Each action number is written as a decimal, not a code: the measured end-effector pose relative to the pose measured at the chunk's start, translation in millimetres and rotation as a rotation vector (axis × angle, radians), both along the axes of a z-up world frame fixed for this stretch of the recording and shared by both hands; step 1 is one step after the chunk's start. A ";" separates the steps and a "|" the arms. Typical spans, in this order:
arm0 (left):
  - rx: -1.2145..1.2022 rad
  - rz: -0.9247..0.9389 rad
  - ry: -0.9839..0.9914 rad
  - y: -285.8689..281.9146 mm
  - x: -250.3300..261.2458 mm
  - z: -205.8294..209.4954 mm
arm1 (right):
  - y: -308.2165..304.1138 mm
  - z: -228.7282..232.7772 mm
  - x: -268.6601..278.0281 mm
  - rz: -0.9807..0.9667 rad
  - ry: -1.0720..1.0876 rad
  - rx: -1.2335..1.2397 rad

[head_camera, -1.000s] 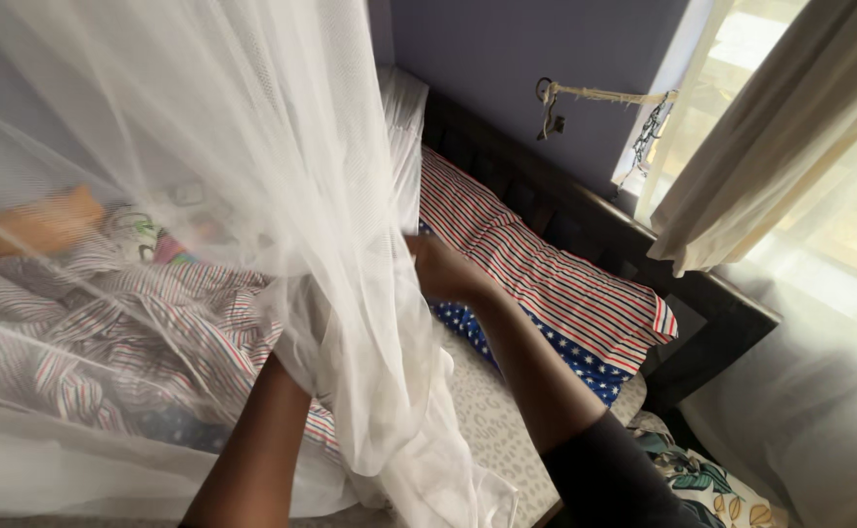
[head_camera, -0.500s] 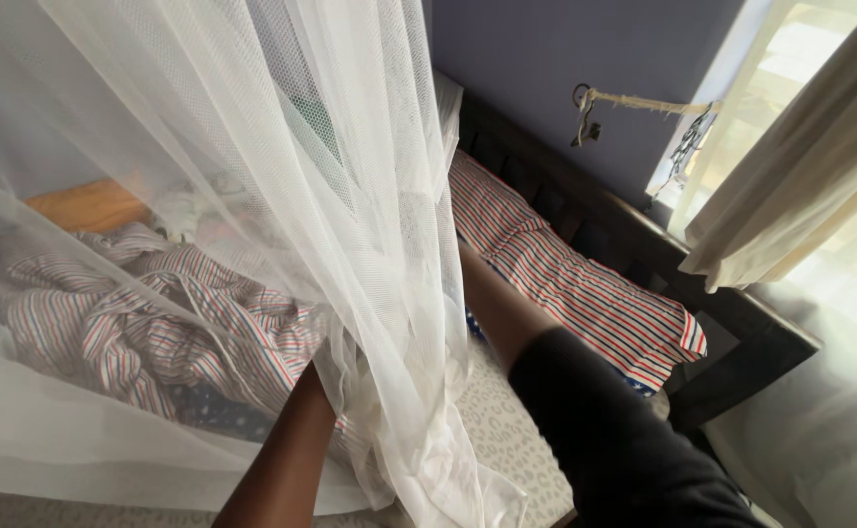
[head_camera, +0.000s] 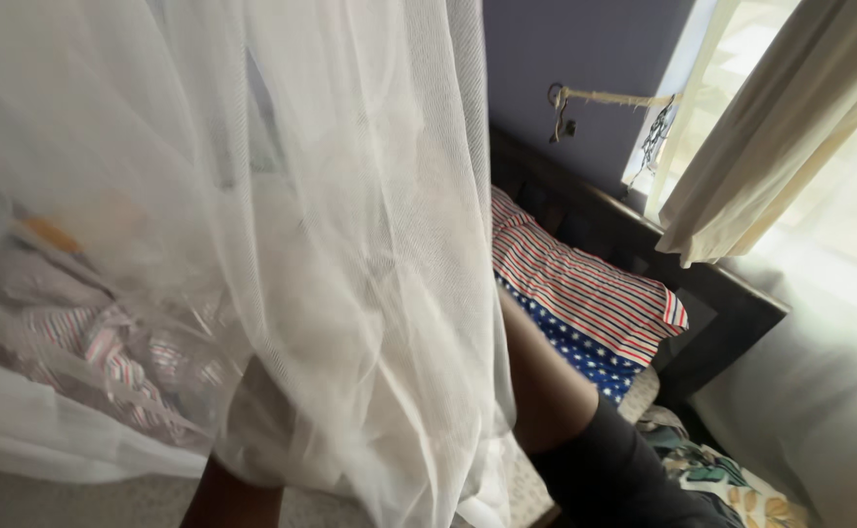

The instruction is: The person folds items of clothing on a bed, gathers and ties a white mosquito net above the bed area, and adjusts a striped blanket on the mattress.

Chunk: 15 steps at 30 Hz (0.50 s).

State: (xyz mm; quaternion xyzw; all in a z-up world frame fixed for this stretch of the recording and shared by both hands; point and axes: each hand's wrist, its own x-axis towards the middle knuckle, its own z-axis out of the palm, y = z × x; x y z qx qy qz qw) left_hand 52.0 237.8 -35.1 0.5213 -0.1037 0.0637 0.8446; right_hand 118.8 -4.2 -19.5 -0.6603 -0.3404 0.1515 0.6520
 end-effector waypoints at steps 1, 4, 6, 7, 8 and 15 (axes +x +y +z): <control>-0.001 0.007 -0.009 8.7 0.4 6.1 | 3.6 -0.9 -7.0 0.015 -0.014 -0.001; 0.012 -0.010 0.009 21.5 -15.2 4.3 | 23.1 -9.8 -32.4 0.018 -0.024 0.017; 0.020 -0.026 0.005 26.5 -17.2 10.0 | 39.8 -6.4 -35.3 -0.011 -0.057 0.035; 0.023 -0.032 0.004 29.1 -18.6 13.3 | 49.0 -2.2 -32.6 -0.025 -0.075 0.044; 0.022 -0.037 0.020 31.6 -26.0 12.3 | 57.4 -2.9 -35.1 -0.028 -0.075 0.043; 0.010 -0.080 0.017 55.2 -61.6 -3.8 | 104.6 15.8 -9.8 -0.145 -0.107 0.046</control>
